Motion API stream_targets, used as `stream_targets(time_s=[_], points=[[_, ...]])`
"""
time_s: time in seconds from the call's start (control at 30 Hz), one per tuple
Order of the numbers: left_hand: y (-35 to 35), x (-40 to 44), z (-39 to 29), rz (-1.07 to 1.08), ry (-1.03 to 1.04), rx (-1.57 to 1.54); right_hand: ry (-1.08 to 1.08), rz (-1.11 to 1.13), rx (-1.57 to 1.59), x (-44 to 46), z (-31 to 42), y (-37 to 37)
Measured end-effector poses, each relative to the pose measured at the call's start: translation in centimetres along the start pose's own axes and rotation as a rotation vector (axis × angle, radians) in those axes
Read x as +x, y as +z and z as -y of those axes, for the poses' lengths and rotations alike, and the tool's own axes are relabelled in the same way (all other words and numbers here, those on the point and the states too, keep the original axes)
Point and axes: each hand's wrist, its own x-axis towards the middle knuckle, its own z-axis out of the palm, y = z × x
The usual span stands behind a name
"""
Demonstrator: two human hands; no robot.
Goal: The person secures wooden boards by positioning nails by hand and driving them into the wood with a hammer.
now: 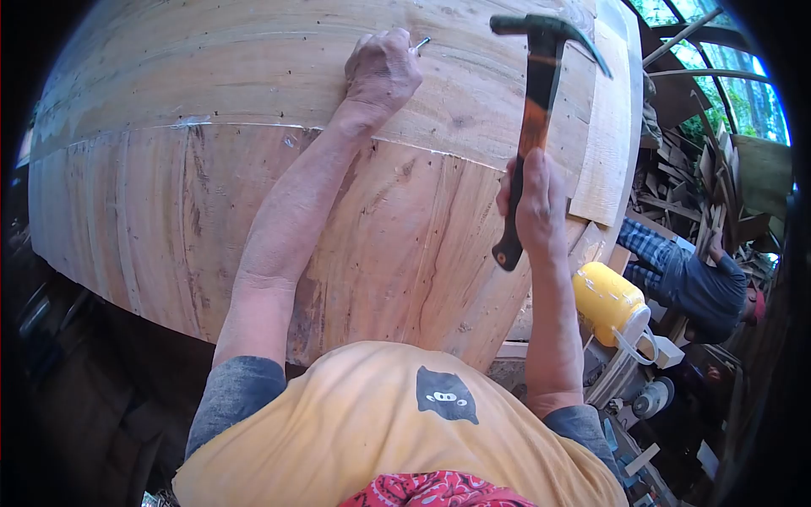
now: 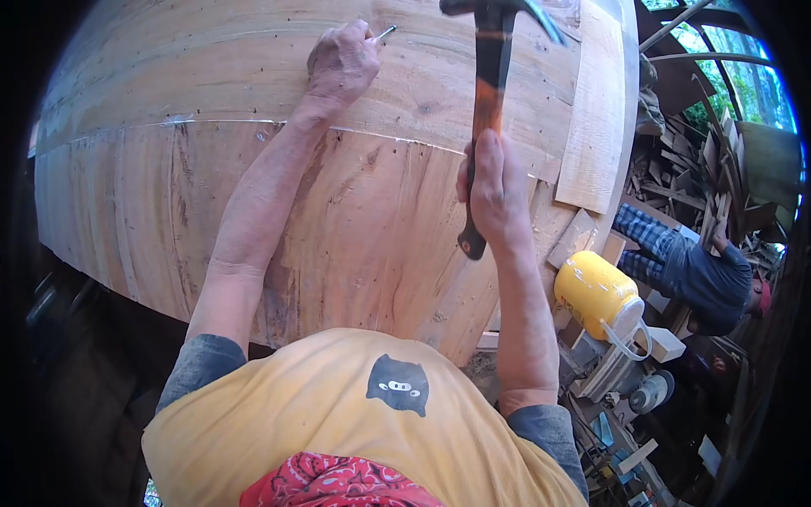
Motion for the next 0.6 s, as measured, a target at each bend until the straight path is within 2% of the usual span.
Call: stream_targets(time_s=[0.07, 0.17, 0.2, 0.3, 0.33, 0.43, 0.6], points=[[0.1, -0.4, 0.8, -0.05, 0.09, 0.011, 0.067, 0.028, 0.046, -1.9, -1.5, 0.2], [1.5, 1.6, 1.7, 0.042, -0.024, -0.008, 0.139, 0.077, 0.093, -4.0, -3.8, 0.6], [1.3, 3.0, 1.3, -0.014, -0.114, 0.011, 0.155, 0.081, 0.101, -4.3, -4.2, 0.9], [-2.7, 3.6, -0.4, -0.055, 0.07, -0.105, 0.177, 0.087, 0.133, -4.6, -4.5, 1.6], [-4.9, 2.8, -0.9, 0.065, 0.084, -0.213, 0.183, 0.091, 0.144, -4.7, -4.4, 1.7], [-5.7, -1.1, 2.8, 0.105, 0.23, -0.089, 0.169, 0.095, 0.102, -5.3, -4.5, 1.4], [-5.2, -5.2, 4.4, 0.105, 0.21, 0.06, 0.131, 0.125, 0.071, -5.2, -3.6, 2.1]])
